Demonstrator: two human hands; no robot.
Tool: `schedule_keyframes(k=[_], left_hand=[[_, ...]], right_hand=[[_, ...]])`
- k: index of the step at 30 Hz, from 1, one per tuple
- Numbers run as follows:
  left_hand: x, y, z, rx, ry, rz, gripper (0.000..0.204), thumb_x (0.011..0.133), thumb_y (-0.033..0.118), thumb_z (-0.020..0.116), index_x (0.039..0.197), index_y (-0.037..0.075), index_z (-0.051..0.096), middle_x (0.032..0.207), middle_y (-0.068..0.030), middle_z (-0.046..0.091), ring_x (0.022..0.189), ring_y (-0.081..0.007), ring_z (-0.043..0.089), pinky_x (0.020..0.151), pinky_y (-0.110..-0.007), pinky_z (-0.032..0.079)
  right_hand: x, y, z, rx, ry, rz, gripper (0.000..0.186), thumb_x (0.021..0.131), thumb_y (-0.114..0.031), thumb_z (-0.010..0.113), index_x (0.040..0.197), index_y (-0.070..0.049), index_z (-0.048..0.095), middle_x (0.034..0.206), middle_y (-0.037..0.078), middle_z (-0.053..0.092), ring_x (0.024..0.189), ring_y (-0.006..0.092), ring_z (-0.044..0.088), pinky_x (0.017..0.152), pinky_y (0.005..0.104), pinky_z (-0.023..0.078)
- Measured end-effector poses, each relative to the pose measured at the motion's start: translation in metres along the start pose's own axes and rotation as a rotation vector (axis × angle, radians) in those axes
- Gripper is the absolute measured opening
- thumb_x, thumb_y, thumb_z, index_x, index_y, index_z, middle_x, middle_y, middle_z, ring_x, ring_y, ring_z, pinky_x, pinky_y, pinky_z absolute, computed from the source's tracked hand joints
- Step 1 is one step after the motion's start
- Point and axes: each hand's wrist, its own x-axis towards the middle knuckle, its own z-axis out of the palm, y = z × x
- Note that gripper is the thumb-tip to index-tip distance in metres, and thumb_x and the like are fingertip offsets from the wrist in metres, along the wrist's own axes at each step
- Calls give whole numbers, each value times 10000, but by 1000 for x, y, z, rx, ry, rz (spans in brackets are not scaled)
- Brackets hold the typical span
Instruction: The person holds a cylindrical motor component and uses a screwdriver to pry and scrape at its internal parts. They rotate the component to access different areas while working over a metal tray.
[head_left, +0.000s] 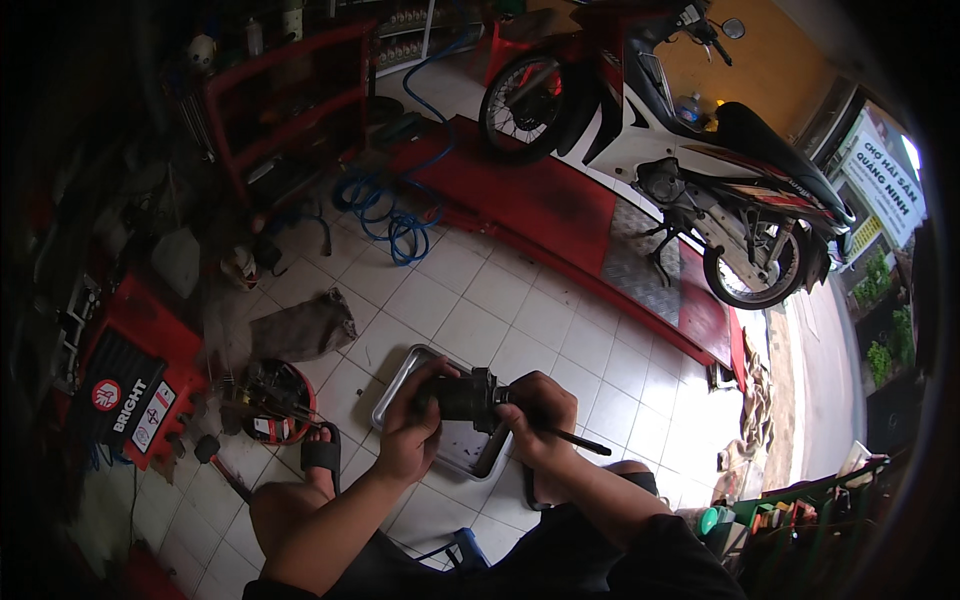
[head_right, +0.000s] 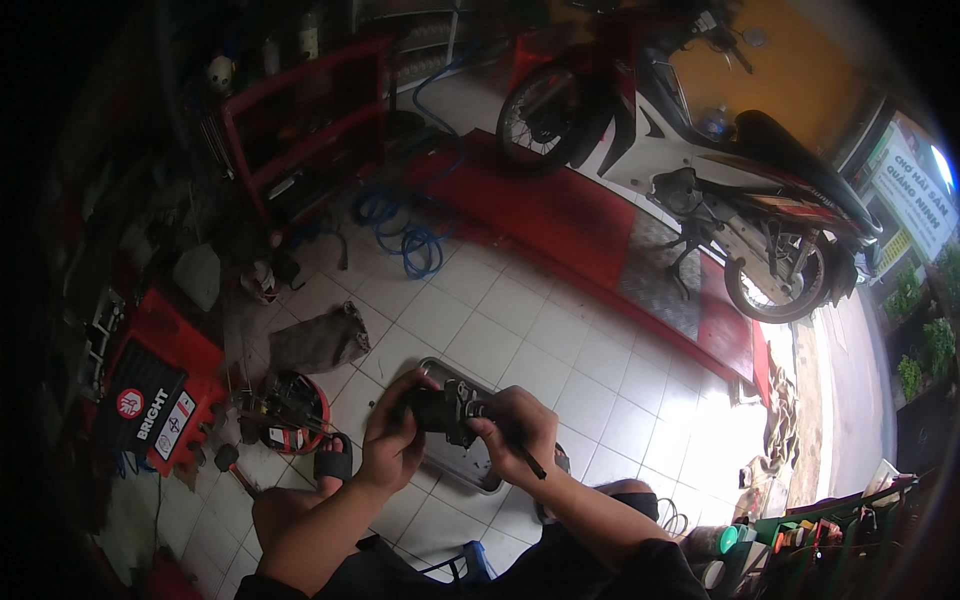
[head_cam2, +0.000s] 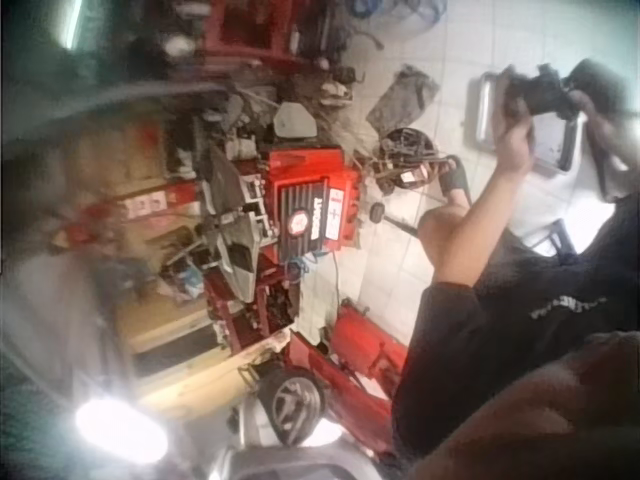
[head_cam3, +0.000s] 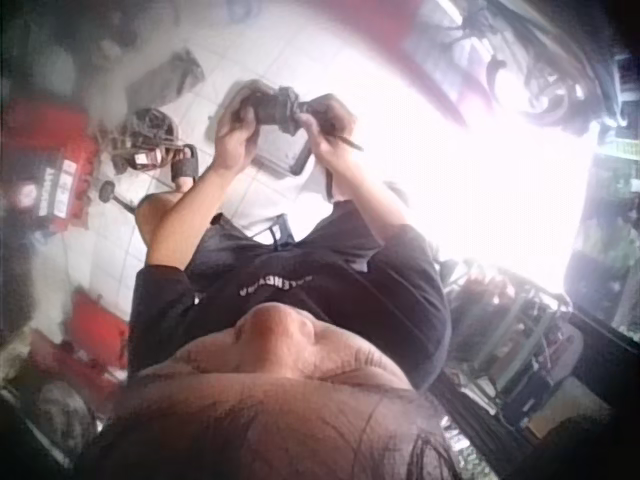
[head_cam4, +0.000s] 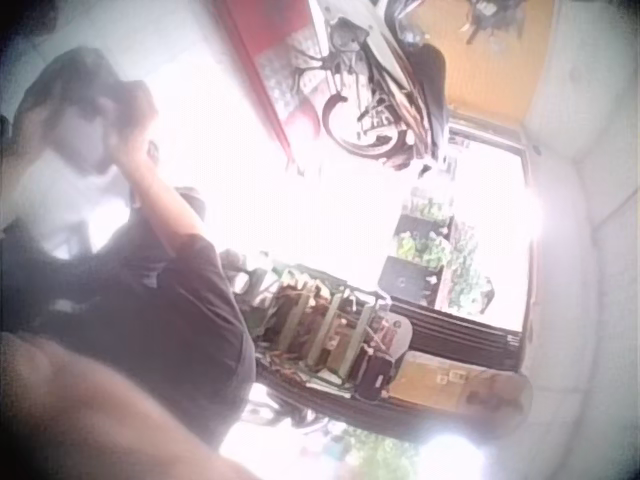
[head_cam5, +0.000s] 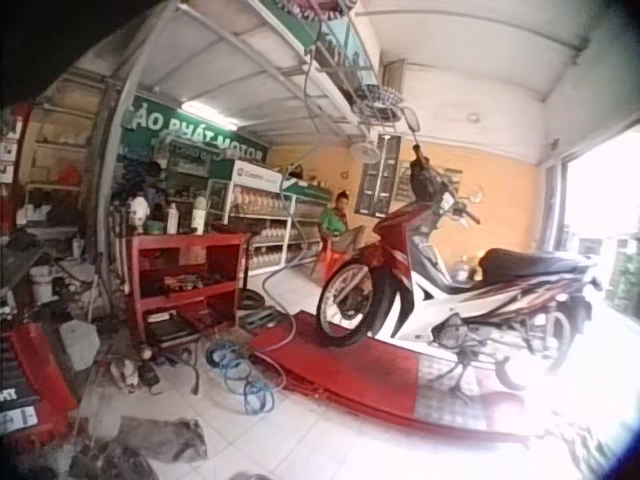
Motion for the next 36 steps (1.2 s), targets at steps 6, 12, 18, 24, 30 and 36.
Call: schedule_keyframes(k=[6,12,18,24,30,36], left_hand=[[1,9,1,109,-44,-2,528,985,102,631,1474,18,449,1339,-81,545,1270,-184,509,1130,-329,341],[2,11,-2,143,-63,-2,520,993,115,622,1473,13,450,1336,-95,544,1268,-191,511,1128,-335,346],[3,7,-4,153,-78,5,518,1000,125,612,1477,10,447,1338,-102,543,1274,-196,512,1127,-342,353],[-2,7,-3,93,-66,8,507,1005,126,608,1472,8,450,1341,-102,539,1289,-202,508,1135,-346,349],[-3,6,-5,105,-60,15,499,1008,104,596,1474,6,447,1340,-98,538,1285,-197,505,1132,-338,346],[9,1,-2,110,-83,-26,531,1006,120,590,1492,7,407,1373,-88,519,1305,-197,488,1144,-355,325]], right_hand=[[-1,-3,-1,224,1,149,231,859,-143,809,875,28,654,790,122,643,690,213,642,636,308,506],[0,5,-3,71,-29,-45,268,856,-188,818,896,28,665,796,120,645,693,224,644,634,317,510],[0,5,-5,47,-37,-42,272,850,-188,818,899,32,665,803,124,641,696,231,640,626,324,502],[-4,2,-1,72,-19,20,248,843,-146,815,884,35,651,793,120,626,687,218,615,619,322,488],[-7,4,1,101,-5,41,252,847,-131,814,861,40,630,786,107,617,679,189,597,615,301,477],[-2,7,-6,177,0,134,225,850,-101,805,853,33,625,790,92,621,684,170,590,623,291,473]])
